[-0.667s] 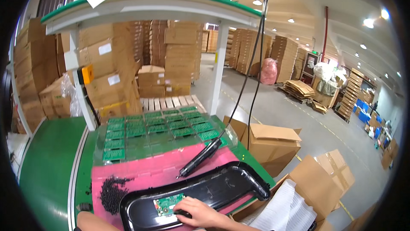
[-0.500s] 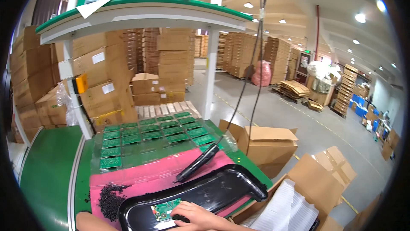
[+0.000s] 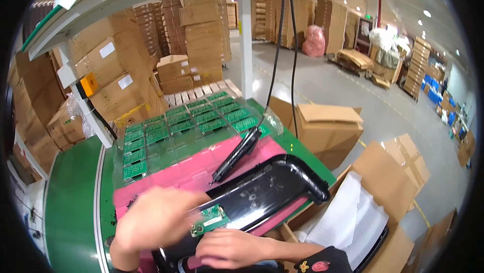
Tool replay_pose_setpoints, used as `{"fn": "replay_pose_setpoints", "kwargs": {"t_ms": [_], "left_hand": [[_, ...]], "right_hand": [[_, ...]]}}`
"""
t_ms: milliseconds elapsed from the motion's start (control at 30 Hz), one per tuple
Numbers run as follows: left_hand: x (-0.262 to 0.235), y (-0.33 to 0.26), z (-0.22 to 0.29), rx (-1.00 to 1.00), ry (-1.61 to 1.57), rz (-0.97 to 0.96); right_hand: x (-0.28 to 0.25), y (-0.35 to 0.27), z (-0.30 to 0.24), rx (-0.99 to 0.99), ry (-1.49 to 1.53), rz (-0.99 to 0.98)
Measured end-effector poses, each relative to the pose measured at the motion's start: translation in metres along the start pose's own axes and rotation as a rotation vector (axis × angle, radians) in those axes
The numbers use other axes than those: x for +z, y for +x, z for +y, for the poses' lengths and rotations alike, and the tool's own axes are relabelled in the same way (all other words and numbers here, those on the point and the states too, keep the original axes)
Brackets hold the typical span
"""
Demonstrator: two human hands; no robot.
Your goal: Assembling circuit boards into plastic housings using an electric screwdriver in a factory setting.
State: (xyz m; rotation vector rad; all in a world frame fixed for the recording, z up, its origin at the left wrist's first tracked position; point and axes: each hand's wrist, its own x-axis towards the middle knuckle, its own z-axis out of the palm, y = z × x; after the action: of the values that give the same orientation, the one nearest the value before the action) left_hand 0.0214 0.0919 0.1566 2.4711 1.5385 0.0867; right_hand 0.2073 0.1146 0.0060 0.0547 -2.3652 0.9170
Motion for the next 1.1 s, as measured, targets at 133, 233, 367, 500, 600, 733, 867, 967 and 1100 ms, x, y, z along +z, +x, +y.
{"fn": "replay_pose_setpoints", "kwargs": {"t_ms": [133, 233, 367, 500, 600, 733, 867, 967, 1100], "left_hand": [[0.069, 0.009, -0.078, -0.178, 0.258, 0.384], [0.095, -0.005, -0.103, -0.207, 0.218, 0.139], [0.119, -0.001, -0.099, -0.231, 0.097, 0.08], [0.127, -0.002, -0.103, -0.284, 0.106, 0.131], [0.123, -0.003, -0.102, -0.25, 0.107, 0.2], [0.111, -0.009, -0.094, -0.148, 0.092, 0.389], [0.091, -0.05, -0.072, -0.099, 0.146, 0.705], [0.091, -0.087, -0.058, -0.073, 0.181, 0.861], [0.103, -0.151, -0.069, -0.446, 0.226, 1.179]], "right_hand": [[-0.019, 0.035, -0.05, -0.185, 0.113, -0.165], [0.002, 0.051, -0.061, -0.37, 0.172, 0.155], [0.01, 0.063, -0.072, -0.443, -0.054, 0.243], [0.017, 0.076, -0.079, -0.489, -0.263, 0.273], [0.02, 0.082, -0.083, -0.513, -0.425, 0.272], [0.041, 0.084, -0.083, -0.41, -0.47, 0.37], [0.023, 0.081, -0.075, -0.427, -0.193, 0.287], [0.015, 0.079, -0.077, -0.384, -0.106, 0.269], [0.01, 0.077, -0.074, -0.322, 0.162, 0.191]]}}
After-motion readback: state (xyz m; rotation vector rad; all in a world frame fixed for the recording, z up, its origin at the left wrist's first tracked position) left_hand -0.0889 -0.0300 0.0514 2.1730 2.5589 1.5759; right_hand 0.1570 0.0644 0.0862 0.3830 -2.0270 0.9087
